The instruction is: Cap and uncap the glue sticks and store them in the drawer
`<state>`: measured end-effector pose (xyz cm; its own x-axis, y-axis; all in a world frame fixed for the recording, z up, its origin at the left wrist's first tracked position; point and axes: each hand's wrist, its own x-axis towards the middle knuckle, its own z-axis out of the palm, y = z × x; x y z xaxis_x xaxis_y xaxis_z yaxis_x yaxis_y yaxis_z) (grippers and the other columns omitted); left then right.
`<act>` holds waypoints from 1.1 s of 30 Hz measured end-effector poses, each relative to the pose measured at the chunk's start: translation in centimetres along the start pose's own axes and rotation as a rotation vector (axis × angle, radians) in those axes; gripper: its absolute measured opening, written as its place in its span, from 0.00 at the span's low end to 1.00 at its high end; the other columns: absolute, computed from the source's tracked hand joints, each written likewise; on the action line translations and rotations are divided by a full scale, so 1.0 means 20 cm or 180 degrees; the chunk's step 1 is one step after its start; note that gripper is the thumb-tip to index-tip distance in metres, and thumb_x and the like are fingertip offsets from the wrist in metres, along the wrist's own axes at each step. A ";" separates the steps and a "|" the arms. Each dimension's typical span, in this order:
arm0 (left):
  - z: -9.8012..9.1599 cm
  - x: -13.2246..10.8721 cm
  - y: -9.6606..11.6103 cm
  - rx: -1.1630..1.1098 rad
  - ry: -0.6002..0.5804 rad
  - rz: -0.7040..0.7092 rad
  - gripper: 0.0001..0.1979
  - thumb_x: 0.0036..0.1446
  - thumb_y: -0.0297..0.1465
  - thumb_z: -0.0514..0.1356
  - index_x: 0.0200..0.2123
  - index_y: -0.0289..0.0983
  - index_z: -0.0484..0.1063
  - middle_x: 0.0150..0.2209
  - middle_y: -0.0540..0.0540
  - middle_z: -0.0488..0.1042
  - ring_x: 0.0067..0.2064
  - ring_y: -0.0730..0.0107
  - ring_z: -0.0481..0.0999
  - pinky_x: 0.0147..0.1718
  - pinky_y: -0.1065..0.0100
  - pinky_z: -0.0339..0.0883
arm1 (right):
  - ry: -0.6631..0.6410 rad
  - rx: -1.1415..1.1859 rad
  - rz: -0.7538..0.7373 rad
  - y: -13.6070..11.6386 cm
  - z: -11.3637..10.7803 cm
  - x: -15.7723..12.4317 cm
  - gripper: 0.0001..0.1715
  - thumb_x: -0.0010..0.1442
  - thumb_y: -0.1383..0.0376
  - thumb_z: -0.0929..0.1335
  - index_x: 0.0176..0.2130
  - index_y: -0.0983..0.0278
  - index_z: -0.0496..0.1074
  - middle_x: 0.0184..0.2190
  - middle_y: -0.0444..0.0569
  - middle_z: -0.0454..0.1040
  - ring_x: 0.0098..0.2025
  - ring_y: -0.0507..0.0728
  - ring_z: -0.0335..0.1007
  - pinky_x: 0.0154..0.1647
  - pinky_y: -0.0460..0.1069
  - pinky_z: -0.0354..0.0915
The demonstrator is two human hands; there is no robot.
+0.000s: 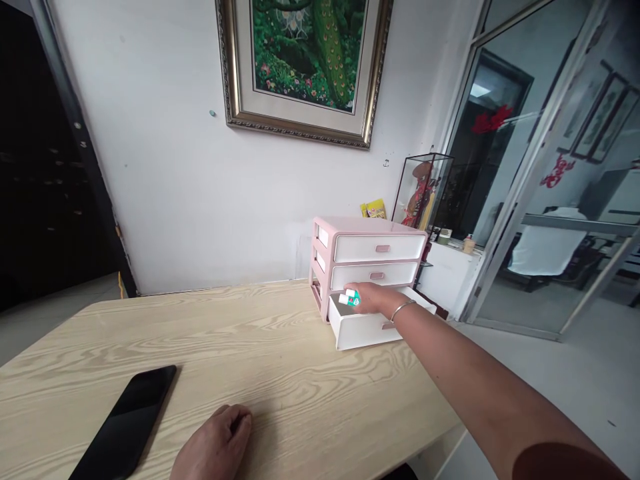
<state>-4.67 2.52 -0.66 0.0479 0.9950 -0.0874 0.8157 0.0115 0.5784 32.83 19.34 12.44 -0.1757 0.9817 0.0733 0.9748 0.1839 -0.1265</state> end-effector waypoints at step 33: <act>-0.02 -0.01 0.02 -0.0027 0.0049 -0.0063 0.16 0.66 0.38 0.48 0.36 0.43 0.75 0.40 0.45 0.80 0.42 0.60 0.78 0.38 0.66 0.60 | 0.0754 0.0679 0.0991 0.05 0.18 -0.07 0.22 0.61 0.66 0.65 0.54 0.60 0.74 0.51 0.51 0.78 0.54 0.60 0.72 0.54 0.51 0.65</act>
<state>-4.52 2.40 -0.13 0.0229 0.9960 -0.0864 0.8114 0.0320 0.5836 33.55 18.40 8.74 0.1821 0.9581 0.2209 0.9217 -0.0881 -0.3779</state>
